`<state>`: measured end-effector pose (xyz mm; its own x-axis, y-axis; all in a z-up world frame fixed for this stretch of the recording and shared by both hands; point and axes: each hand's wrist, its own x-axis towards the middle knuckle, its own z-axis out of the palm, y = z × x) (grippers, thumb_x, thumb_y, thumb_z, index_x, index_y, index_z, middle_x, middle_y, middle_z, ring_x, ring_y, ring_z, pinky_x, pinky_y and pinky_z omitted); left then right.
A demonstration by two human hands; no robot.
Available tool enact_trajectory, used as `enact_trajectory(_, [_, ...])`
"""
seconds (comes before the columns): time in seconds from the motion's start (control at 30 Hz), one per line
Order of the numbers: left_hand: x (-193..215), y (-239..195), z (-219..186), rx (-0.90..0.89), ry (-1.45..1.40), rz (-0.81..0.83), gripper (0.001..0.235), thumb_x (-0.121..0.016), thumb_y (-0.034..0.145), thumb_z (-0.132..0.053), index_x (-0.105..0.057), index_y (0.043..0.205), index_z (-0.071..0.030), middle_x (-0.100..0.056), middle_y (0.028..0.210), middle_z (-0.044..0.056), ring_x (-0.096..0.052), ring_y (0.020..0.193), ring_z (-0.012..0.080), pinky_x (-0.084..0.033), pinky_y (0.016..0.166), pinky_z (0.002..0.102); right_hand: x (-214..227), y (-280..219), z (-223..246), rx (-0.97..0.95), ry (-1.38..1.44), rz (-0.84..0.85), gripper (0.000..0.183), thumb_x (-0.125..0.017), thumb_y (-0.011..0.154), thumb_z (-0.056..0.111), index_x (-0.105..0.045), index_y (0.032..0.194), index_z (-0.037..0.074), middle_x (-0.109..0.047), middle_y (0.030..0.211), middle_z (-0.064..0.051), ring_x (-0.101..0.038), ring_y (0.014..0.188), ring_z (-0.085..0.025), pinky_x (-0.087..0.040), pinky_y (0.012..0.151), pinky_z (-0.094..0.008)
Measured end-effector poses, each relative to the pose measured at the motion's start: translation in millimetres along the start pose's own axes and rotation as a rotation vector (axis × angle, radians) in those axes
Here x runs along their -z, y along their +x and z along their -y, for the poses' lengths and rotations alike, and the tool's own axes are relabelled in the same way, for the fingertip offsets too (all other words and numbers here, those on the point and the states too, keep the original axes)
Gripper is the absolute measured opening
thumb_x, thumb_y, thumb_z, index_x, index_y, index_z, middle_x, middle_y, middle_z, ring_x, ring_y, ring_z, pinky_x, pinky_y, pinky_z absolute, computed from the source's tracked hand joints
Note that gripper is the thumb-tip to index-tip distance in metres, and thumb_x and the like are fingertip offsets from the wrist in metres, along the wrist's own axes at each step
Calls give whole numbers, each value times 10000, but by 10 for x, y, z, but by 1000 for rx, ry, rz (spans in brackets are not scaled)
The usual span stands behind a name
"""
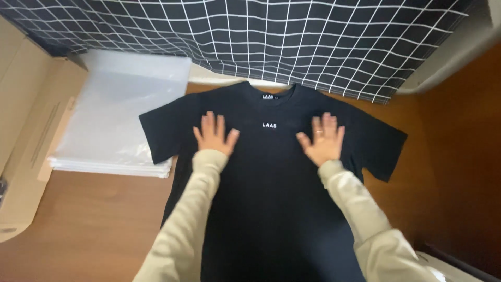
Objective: The person takes a black t-shirt from a clothing rack, lays it flat on a wooden table, and smooths it by hand. Then, using a white iron, the person irons the t-shirt, moving the iron across the front and sleeves.
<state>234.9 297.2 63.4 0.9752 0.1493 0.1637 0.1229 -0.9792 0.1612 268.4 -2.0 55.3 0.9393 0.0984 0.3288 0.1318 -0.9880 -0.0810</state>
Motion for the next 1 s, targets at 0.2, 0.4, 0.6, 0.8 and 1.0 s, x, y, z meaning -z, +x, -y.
enact_trajectory(0.2, [-257, 53, -734, -146, -65, 70, 662, -244, 840, -603, -183, 1381, -226, -69, 1460, 101, -51, 1340, 281, -34, 997, 628, -151, 13, 824, 197, 106, -72, 685, -504, 759, 454, -334, 1336, 126, -275, 1406, -126, -290, 1272, -281, -262, 986, -488])
enact_trajectory(0.4, [-212, 521, -604, -52, 13, 211, 593, -128, 862, -607, -138, 1381, -319, -38, 1472, -13, -15, 1346, 186, 30, 1026, 580, -145, 391, 739, 11, 64, 119, 626, -280, 864, 560, -254, 1370, 193, -199, 1446, -30, -195, 1321, -192, -141, 1070, -449])
enact_trajectory(0.6, [-304, 911, -244, -48, 61, 222, 582, -126, 853, -636, -153, 1368, -364, -61, 1467, -82, -54, 1339, 125, -10, 1054, 539, -265, 614, 303, -75, -30, 76, 646, -258, 856, 607, -296, 1363, 209, -241, 1438, -11, -236, 1309, -179, -168, 1060, -444])
enact_trajectory(0.8, [-532, 1059, 413, -8, 92, 141, 586, -113, 861, -635, -152, 1371, -350, -48, 1466, -88, -85, 1335, 119, -54, 1076, 501, -246, 564, -341, -157, -22, 87, 631, -240, 871, 589, -280, 1370, 204, -214, 1448, -12, -215, 1317, -185, -174, 1064, -457])
enact_trajectory(1.0, [-310, 810, 90, -45, 41, 105, 653, -194, 850, -636, -208, 1378, -250, -93, 1470, -12, -118, 1336, 181, -56, 1066, 532, -145, 398, -573, -240, 32, 155, 640, -202, 897, 567, -230, 1389, 158, -126, 1469, -28, -140, 1340, -197, -166, 1073, -456])
